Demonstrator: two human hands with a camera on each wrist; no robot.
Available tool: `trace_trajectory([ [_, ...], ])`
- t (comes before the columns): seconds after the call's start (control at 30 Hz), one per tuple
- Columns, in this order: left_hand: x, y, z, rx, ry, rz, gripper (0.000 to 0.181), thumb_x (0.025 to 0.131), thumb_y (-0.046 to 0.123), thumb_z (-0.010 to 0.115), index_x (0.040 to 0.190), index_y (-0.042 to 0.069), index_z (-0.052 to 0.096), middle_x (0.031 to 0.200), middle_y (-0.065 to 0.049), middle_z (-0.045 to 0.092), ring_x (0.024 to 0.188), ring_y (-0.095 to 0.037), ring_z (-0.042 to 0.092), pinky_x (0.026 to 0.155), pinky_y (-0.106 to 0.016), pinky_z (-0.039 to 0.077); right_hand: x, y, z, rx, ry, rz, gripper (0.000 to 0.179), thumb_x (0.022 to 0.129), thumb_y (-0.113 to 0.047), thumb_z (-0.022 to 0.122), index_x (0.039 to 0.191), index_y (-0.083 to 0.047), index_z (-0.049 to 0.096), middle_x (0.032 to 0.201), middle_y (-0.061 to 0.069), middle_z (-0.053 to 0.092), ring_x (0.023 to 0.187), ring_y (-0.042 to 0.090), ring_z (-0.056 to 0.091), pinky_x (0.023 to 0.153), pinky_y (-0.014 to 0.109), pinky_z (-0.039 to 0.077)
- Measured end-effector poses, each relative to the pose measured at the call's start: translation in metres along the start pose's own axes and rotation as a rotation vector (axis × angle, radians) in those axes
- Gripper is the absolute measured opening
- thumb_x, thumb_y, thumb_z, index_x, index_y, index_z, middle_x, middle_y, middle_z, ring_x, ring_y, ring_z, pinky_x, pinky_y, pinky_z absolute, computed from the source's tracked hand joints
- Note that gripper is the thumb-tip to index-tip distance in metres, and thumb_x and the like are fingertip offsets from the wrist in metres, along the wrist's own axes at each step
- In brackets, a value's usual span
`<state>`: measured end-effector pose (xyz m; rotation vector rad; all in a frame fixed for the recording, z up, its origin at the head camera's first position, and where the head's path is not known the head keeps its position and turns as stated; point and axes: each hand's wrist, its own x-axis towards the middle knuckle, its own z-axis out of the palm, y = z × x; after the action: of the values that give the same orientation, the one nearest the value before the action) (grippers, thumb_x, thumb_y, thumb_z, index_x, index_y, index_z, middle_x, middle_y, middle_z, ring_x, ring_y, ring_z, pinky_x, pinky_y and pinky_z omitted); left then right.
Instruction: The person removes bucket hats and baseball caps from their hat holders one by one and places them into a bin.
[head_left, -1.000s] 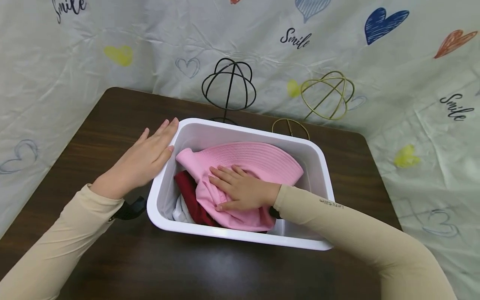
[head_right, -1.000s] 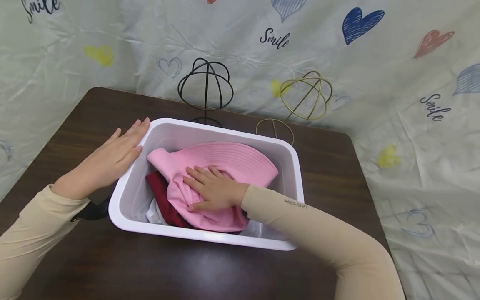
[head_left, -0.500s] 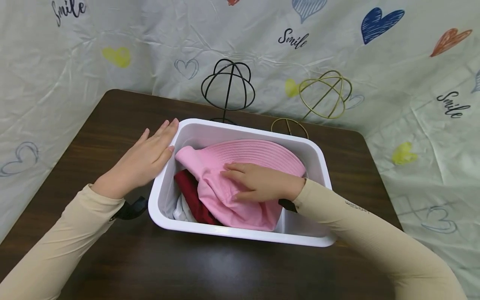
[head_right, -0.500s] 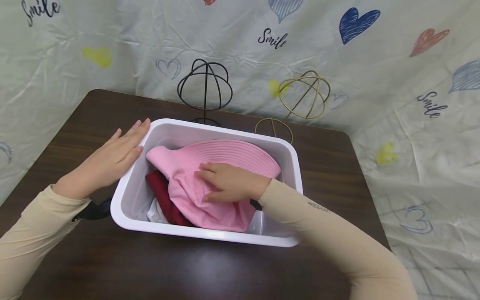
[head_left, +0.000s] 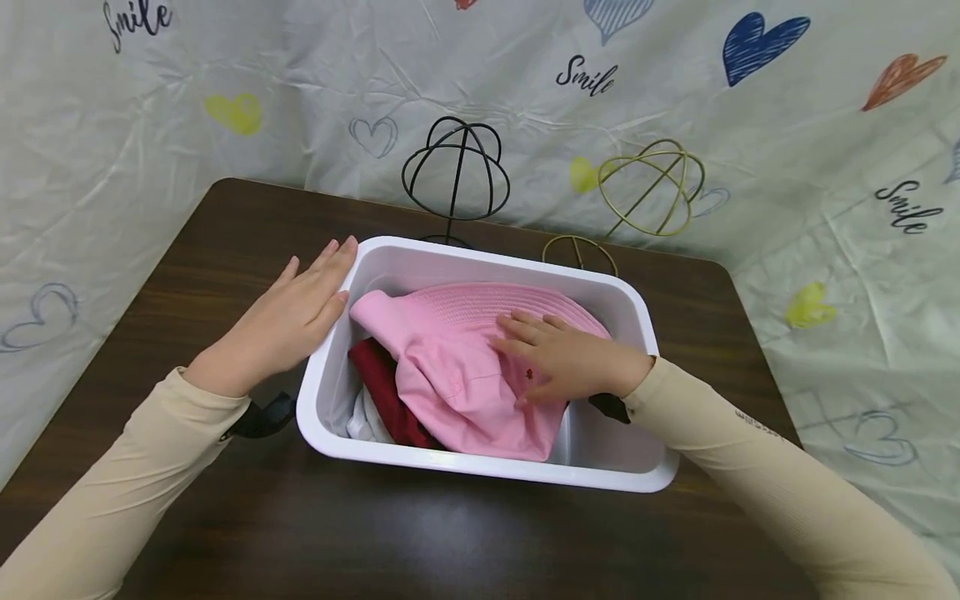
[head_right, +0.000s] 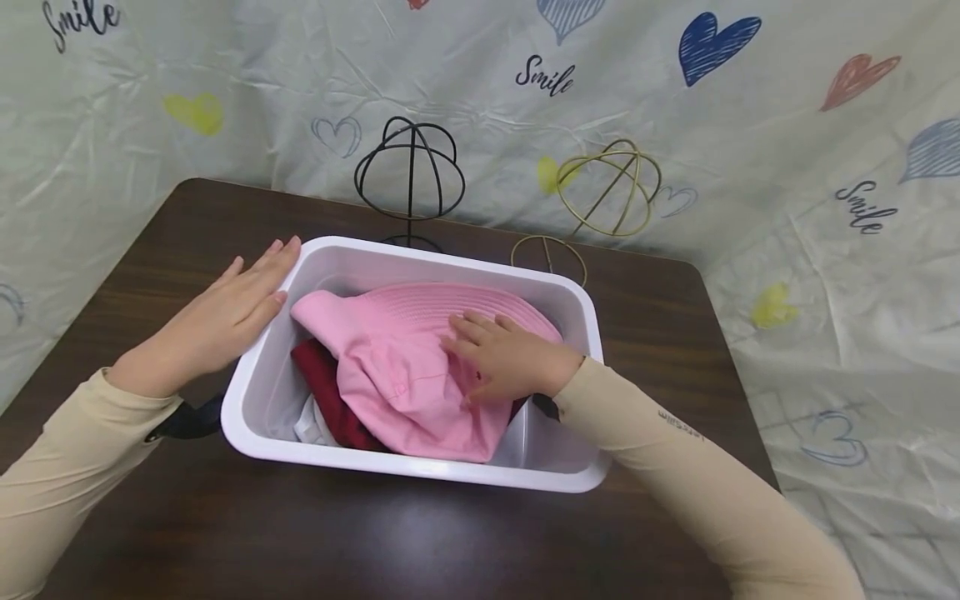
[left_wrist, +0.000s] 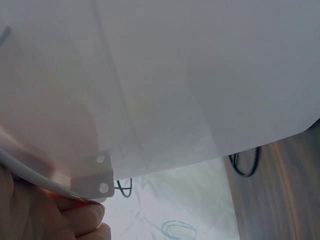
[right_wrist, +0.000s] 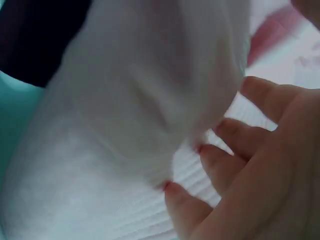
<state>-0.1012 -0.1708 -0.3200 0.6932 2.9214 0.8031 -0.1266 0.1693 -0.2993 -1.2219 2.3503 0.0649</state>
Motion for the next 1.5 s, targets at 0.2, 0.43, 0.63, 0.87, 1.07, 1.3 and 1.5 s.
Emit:
trace_trajectory([
  [0.2, -0.001, 0.002, 0.003, -0.012, 0.004, -0.007, 0.058, 0.102, 0.022, 0.034, 0.151, 0.004, 0.009, 0.155, -0.015, 0.017, 0.143, -0.029, 0.009, 0.110, -0.059, 0.004, 0.008, -0.003, 0.011, -0.017, -0.123, 0.076, 0.083, 0.085, -0.037, 0.065, 0.150, -0.005, 0.023, 0.156, 0.020, 0.008, 0.142, 0.038, 0.005, 0.107, 0.062, 0.015],
  [0.43, -0.002, 0.006, 0.006, 0.024, 0.002, -0.002, 0.058, 0.102, 0.022, 0.034, 0.151, 0.003, 0.010, 0.154, -0.015, 0.018, 0.143, -0.030, 0.011, 0.109, -0.061, 0.006, 0.014, -0.006, 0.017, 0.041, -0.205, 0.112, 0.090, 0.085, -0.038, 0.065, 0.150, -0.002, 0.015, 0.156, 0.020, 0.006, 0.142, 0.037, 0.004, 0.106, 0.062, 0.019],
  [0.63, -0.003, 0.006, 0.003, 0.097, 0.008, -0.017, 0.058, 0.102, 0.023, 0.035, 0.151, 0.004, 0.011, 0.153, -0.015, 0.021, 0.142, -0.028, 0.015, 0.109, -0.061, 0.007, 0.022, -0.004, 0.013, 0.106, -0.245, 0.103, 0.091, 0.084, -0.033, 0.067, 0.150, -0.001, 0.014, 0.156, 0.020, 0.005, 0.142, 0.037, 0.002, 0.107, 0.062, 0.017],
  [0.87, -0.002, 0.008, 0.001, 0.163, 0.002, -0.064, 0.057, 0.102, 0.026, 0.033, 0.151, 0.005, 0.014, 0.154, -0.011, 0.023, 0.143, -0.025, 0.016, 0.110, -0.058, 0.007, 0.034, 0.006, 0.009, 0.209, -0.288, 0.041, 0.090, 0.083, -0.021, 0.070, 0.148, 0.005, 0.013, 0.154, 0.025, 0.006, 0.142, 0.039, 0.004, 0.111, 0.053, 0.014],
  [1.07, 0.004, 0.007, 0.000, 0.189, -0.016, -0.099, 0.057, 0.102, 0.027, 0.032, 0.151, 0.005, 0.014, 0.154, -0.010, 0.022, 0.143, -0.024, 0.014, 0.110, -0.057, 0.008, 0.037, 0.014, 0.004, 0.283, -0.307, 0.028, 0.087, 0.083, -0.017, 0.068, 0.148, 0.005, 0.014, 0.155, 0.024, 0.006, 0.142, 0.038, 0.001, 0.114, 0.047, 0.008],
  [1.3, 0.009, 0.005, -0.001, 0.199, -0.033, -0.092, 0.056, 0.102, 0.026, 0.031, 0.151, 0.005, 0.014, 0.154, -0.011, 0.022, 0.143, -0.024, 0.015, 0.109, -0.059, 0.009, 0.039, 0.018, 0.004, 0.291, -0.301, 0.041, 0.084, 0.084, -0.017, 0.066, 0.149, 0.002, 0.015, 0.155, 0.022, 0.007, 0.142, 0.036, 0.002, 0.114, 0.046, 0.009],
  [1.5, 0.012, 0.002, 0.002, 0.187, -0.058, -0.102, 0.056, 0.102, 0.026, 0.028, 0.151, 0.005, 0.012, 0.154, -0.011, 0.023, 0.143, -0.025, 0.015, 0.109, -0.060, 0.009, 0.043, 0.022, 0.007, 0.324, -0.293, 0.026, 0.082, 0.085, -0.015, 0.066, 0.149, 0.001, 0.017, 0.155, 0.022, 0.007, 0.143, 0.036, 0.002, 0.114, 0.045, 0.009],
])
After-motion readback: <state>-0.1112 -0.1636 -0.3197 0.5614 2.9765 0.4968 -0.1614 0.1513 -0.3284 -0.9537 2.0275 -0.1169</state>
